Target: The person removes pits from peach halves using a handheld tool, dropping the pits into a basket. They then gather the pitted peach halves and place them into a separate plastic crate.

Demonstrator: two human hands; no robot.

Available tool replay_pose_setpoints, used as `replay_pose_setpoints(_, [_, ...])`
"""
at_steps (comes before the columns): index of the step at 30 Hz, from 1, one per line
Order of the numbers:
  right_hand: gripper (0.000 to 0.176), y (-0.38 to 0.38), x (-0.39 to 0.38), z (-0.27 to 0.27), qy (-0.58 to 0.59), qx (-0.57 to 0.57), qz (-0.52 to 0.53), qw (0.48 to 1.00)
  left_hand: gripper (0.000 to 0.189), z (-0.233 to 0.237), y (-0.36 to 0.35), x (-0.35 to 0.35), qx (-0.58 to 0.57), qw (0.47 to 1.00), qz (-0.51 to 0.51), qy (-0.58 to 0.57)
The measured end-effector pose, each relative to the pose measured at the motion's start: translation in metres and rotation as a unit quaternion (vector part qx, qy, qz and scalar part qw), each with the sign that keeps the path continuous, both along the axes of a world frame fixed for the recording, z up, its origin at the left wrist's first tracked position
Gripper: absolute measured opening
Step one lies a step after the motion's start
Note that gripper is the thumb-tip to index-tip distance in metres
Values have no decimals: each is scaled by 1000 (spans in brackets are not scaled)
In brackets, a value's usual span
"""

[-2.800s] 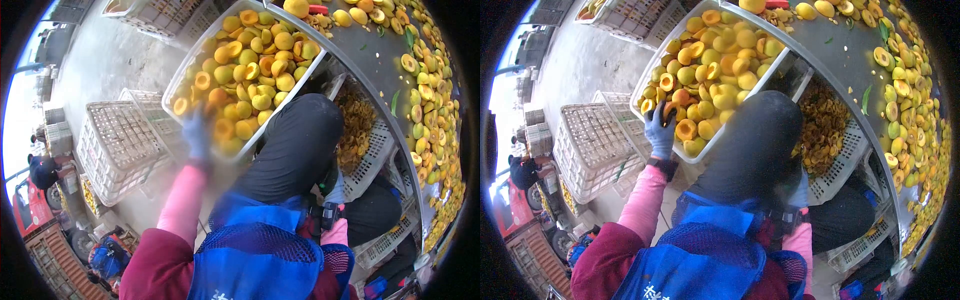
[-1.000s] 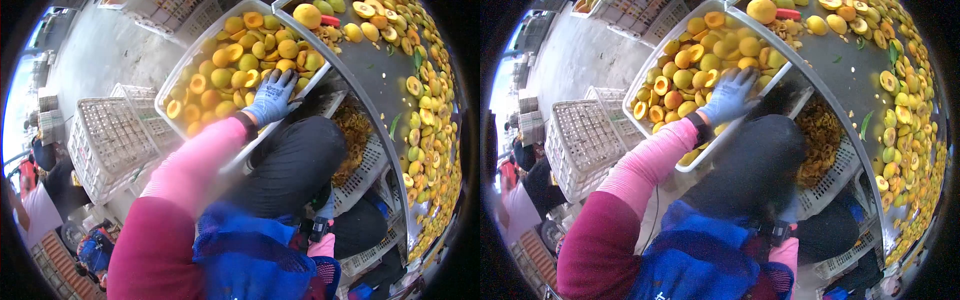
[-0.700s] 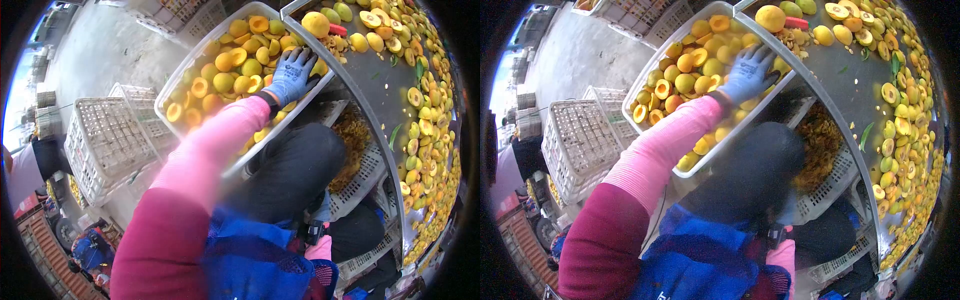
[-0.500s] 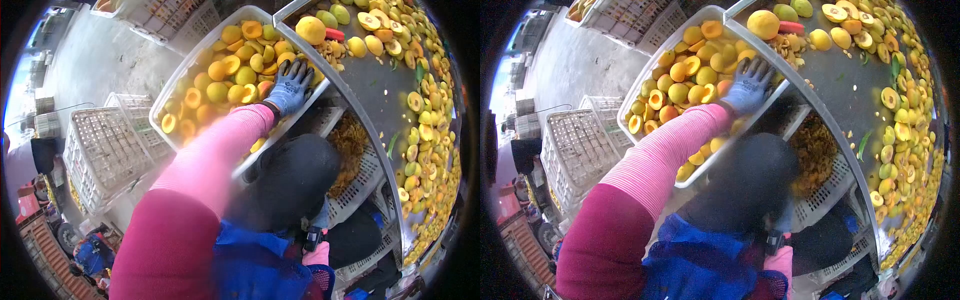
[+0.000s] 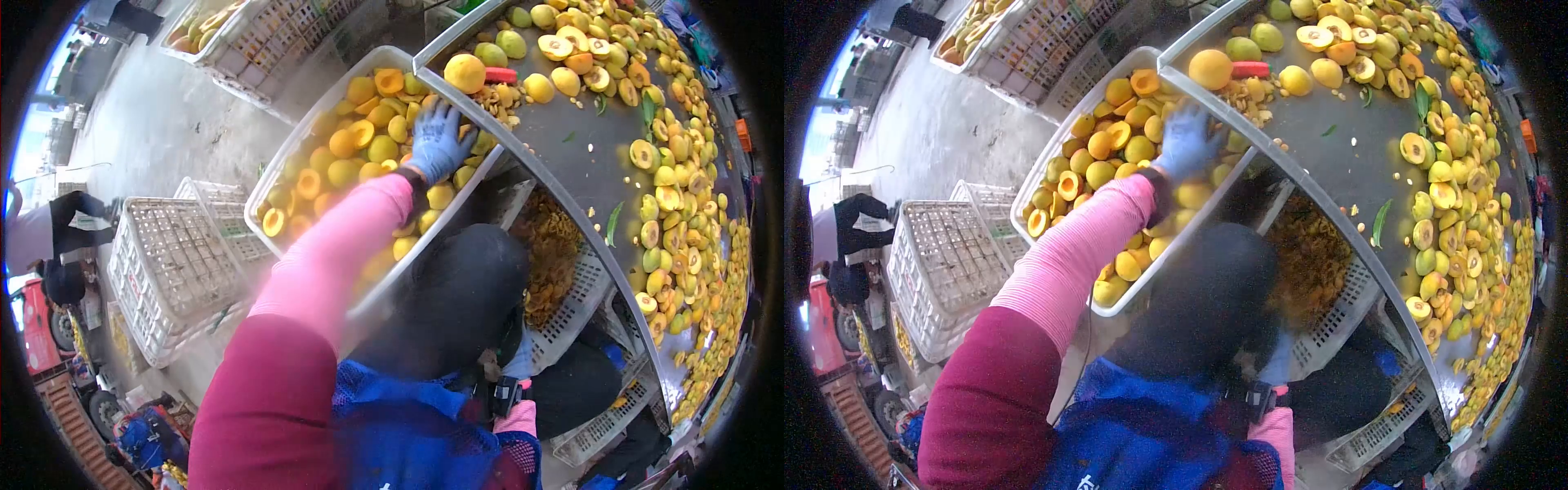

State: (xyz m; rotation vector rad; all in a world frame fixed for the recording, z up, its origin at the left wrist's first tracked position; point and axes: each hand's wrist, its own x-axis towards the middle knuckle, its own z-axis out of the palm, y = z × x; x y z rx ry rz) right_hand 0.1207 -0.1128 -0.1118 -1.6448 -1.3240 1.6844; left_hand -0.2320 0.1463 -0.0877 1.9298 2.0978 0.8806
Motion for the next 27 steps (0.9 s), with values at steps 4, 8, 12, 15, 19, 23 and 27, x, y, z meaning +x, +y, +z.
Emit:
replay_pose_setpoints(4, [35, -28, 20, -23, -116, -1, 34, 993, 46, -13, 42, -19, -142, 983, -51, 102])
replay_pose_setpoints(8, [35, -42, 38, -88, 136, -208, -251, 936, 45, -56, 58, -7, -118, 975, -61, 175])
replay_pose_setpoints(12, [27, -3, 56, -57, 460, -376, 31, 804, 47, -52, 60, -10, -129, 970, -75, 190])
replay_pose_setpoints(15, [26, -17, 49, -87, 204, -205, 12, 957, 42, -52, 69, -39, -149, 983, -96, 49])
replay_pose_setpoints(19, [32, -37, 51, -98, -59, -4, 16, 998, 44, 7, 48, -99, -111, 989, 51, 84])
replay_pose_setpoints(23, [37, -10, 27, -46, -56, 0, 50, 997, 59, -11, 41, -147, -112, 972, 75, 193])
replay_pose_setpoints(27, [39, 5, 26, -33, 182, -133, -91, 970, 60, -6, 56, -168, -162, 974, 36, 151])
